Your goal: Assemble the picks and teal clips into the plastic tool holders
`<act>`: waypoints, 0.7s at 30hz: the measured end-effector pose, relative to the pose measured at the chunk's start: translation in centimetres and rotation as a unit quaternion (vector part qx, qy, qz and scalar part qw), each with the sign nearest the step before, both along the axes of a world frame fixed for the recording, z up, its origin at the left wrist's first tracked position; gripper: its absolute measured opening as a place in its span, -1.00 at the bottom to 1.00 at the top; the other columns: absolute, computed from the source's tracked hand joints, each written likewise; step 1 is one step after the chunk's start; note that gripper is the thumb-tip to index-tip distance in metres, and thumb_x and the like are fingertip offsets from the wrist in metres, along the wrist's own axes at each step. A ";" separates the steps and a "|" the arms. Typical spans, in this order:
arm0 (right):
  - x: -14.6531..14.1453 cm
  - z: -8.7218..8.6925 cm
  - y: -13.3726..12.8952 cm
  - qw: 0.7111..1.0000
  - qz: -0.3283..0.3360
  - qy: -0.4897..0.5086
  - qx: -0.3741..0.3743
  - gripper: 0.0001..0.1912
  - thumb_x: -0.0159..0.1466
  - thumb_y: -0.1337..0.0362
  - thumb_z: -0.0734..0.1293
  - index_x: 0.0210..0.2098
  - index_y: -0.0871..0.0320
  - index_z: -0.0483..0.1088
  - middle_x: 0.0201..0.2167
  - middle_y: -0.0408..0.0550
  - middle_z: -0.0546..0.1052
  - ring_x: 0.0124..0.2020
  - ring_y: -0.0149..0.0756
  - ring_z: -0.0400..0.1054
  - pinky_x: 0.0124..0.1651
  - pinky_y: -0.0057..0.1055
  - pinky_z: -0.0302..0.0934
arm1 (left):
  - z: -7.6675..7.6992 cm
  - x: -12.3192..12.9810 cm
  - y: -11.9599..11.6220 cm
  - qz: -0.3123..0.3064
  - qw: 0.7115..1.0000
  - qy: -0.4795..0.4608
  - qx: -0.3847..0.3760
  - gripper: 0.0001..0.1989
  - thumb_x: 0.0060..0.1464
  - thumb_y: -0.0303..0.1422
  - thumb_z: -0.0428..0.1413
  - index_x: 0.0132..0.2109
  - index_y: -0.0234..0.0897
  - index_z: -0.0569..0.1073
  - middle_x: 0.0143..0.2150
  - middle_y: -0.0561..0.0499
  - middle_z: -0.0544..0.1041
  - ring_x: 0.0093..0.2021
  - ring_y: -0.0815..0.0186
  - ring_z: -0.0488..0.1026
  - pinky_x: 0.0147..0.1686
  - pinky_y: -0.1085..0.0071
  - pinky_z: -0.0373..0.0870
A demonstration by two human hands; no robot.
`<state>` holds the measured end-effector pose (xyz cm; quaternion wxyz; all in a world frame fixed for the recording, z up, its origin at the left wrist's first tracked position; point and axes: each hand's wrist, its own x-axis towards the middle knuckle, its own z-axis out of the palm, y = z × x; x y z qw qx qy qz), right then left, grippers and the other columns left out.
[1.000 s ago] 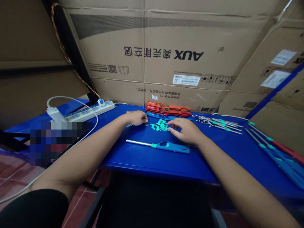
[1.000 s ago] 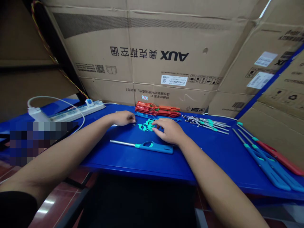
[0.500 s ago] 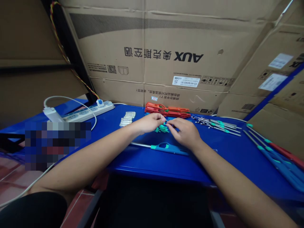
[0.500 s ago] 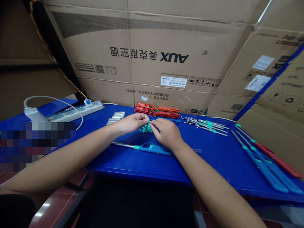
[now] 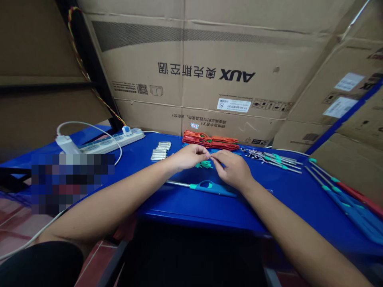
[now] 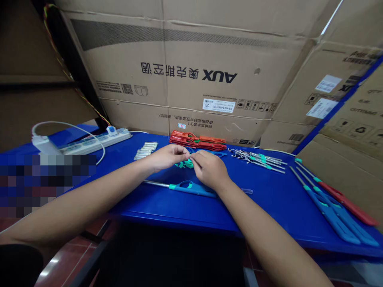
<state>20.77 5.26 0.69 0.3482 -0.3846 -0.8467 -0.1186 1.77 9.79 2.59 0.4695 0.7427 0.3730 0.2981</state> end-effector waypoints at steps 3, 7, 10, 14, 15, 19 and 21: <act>1.1 1.3 -0.4 1.000 0.024 0.013 -0.010 -0.83 0.36 0.32 0.23 -0.23 0.15 0.48 -0.28 0.01 0.60 -0.27 -0.25 0.47 -0.17 -0.34 0.32 | 0.1 0.3 -1.0 0.010 0.996 0.038 0.075 -0.84 0.18 -0.35 0.11 -0.29 -0.34 0.52 -0.38 0.03 0.53 -0.35 0.37 0.42 -0.28 0.44 0.30; 4.3 2.9 -2.2 0.989 0.031 -0.075 -0.120 -0.85 0.38 0.27 0.21 -0.26 0.14 0.40 -0.31 -0.01 0.54 -0.31 -0.27 0.39 -0.21 -0.35 0.26 | -1.1 2.0 -3.5 -0.060 0.944 0.153 0.286 -0.75 0.25 -0.24 0.09 -0.14 -0.28 0.59 -0.19 -0.07 0.60 -0.16 0.21 0.51 -0.11 0.31 0.35; 6.4 2.4 -4.9 0.970 0.009 -0.131 -0.206 -0.82 0.40 0.26 0.17 -0.26 0.13 0.37 -0.31 -0.02 0.50 -0.31 -0.27 0.37 -0.23 -0.35 0.23 | -2.2 3.4 -5.1 -0.174 0.890 0.239 0.348 -0.63 0.22 -0.13 0.14 0.06 -0.24 0.54 -0.04 -0.15 0.57 -0.03 0.10 0.50 -0.04 0.26 0.37; 6.8 0.1 -8.9 0.957 -0.055 -0.135 -0.250 -0.78 0.43 0.25 0.13 -0.30 0.12 0.33 -0.35 -0.05 0.47 -0.32 -0.26 0.35 -0.22 -0.32 0.20 | -1.7 2.7 -5.3 -0.209 0.881 0.307 0.294 -0.57 0.11 -0.28 0.25 0.12 -0.22 0.47 -0.02 -0.10 0.56 -0.03 0.15 0.49 -0.09 0.33 0.38; 6.5 -0.5 -9.6 0.955 -0.064 -0.125 -0.260 -0.76 0.43 0.24 0.11 -0.32 0.12 0.31 -0.37 -0.06 0.46 -0.34 -0.27 0.34 -0.25 -0.33 0.19 | -1.3 2.1 -5.1 -0.215 0.887 0.313 0.264 -0.54 0.06 -0.30 0.28 0.11 -0.23 0.46 -0.02 -0.08 0.55 -0.05 0.18 0.49 -0.12 0.36 0.38; 4.4 -1.5 -10.3 0.949 -0.055 -0.114 -0.289 -0.75 0.45 0.25 0.10 -0.31 0.12 0.31 -0.37 -0.09 0.46 -0.35 -0.30 0.35 -0.28 -0.36 0.16 | 0.1 -0.1 -4.2 -0.239 0.891 0.337 0.188 -0.50 0.00 -0.30 0.33 0.09 -0.22 0.44 -0.03 -0.02 0.54 -0.09 0.26 0.48 -0.17 0.44 0.35; 3.4 -1.2 -9.5 0.953 -0.045 -0.125 -0.272 -0.76 0.44 0.27 0.11 -0.29 0.12 0.34 -0.35 -0.08 0.47 -0.33 -0.30 0.35 -0.25 -0.36 0.15 | 0.3 -0.6 -3.9 -0.241 0.890 0.344 0.177 -0.50 -0.01 -0.29 0.34 0.09 -0.21 0.44 -0.05 0.00 0.53 -0.12 0.28 0.47 -0.20 0.45 0.34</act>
